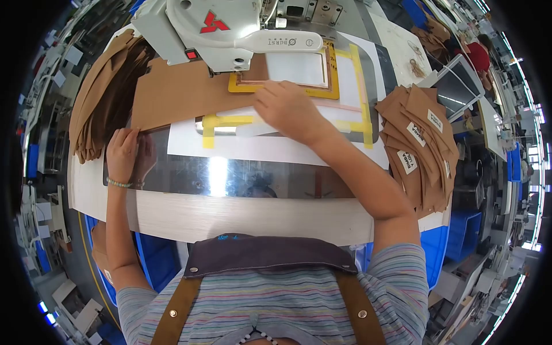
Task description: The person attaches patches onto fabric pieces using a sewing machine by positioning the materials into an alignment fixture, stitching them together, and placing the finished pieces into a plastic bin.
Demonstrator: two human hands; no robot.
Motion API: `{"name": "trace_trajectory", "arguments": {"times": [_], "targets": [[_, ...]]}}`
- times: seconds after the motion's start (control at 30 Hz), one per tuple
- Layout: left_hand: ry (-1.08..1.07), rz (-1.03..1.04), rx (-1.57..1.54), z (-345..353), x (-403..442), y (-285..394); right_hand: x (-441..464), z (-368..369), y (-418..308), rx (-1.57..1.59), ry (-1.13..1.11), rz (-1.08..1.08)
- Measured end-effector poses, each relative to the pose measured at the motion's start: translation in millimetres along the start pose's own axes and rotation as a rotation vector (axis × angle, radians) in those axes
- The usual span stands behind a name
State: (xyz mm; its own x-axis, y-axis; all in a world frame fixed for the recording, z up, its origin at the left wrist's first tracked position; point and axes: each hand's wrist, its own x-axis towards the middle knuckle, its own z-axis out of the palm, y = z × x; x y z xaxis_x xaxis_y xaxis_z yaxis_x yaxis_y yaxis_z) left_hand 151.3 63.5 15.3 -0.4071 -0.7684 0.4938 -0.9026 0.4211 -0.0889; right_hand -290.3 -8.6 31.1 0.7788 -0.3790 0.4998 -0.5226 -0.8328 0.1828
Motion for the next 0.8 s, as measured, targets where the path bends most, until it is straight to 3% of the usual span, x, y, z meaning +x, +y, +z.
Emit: {"name": "trace_trajectory", "arguments": {"times": [0.07, 0.27, 0.4, 0.5, 0.53, 0.63, 0.7, 0.8], "targets": [[0.007, 0.094, -0.053, 11.8, 31.0, 15.5, -25.9, -17.9, 13.2, -0.044, -0.129, 0.076], [0.064, 0.385, -0.113, 61.2, 113.0, 69.1, -107.1, -52.0, 61.3, -0.187, -0.149, 0.137], [0.011, 0.488, -0.153, 78.5, 140.8, 99.5, -141.0, -51.7, 83.6, -0.192, -0.103, 0.331], [-0.026, 0.451, -0.166, 80.2, 138.4, 100.5, -144.6, -51.2, 74.2, -0.211, -0.092, 0.391], [-0.135, 0.375, -0.176, 71.6, 133.9, 101.0, -147.7, -56.0, 67.5, -0.170, -0.173, 0.464], [-0.074, 0.243, -0.186, 66.0, 116.9, 105.4, -142.2, -74.2, 39.2, -0.094, -0.138, 0.644], [-0.076, 0.100, -0.191, 57.8, 107.9, 115.0, -155.9, -64.3, 30.2, -0.159, -0.131, 0.673], [-0.151, 0.074, -0.179, 60.2, 106.4, 114.1, -161.2, -58.8, 27.4, -0.177, -0.188, 0.708]]}}
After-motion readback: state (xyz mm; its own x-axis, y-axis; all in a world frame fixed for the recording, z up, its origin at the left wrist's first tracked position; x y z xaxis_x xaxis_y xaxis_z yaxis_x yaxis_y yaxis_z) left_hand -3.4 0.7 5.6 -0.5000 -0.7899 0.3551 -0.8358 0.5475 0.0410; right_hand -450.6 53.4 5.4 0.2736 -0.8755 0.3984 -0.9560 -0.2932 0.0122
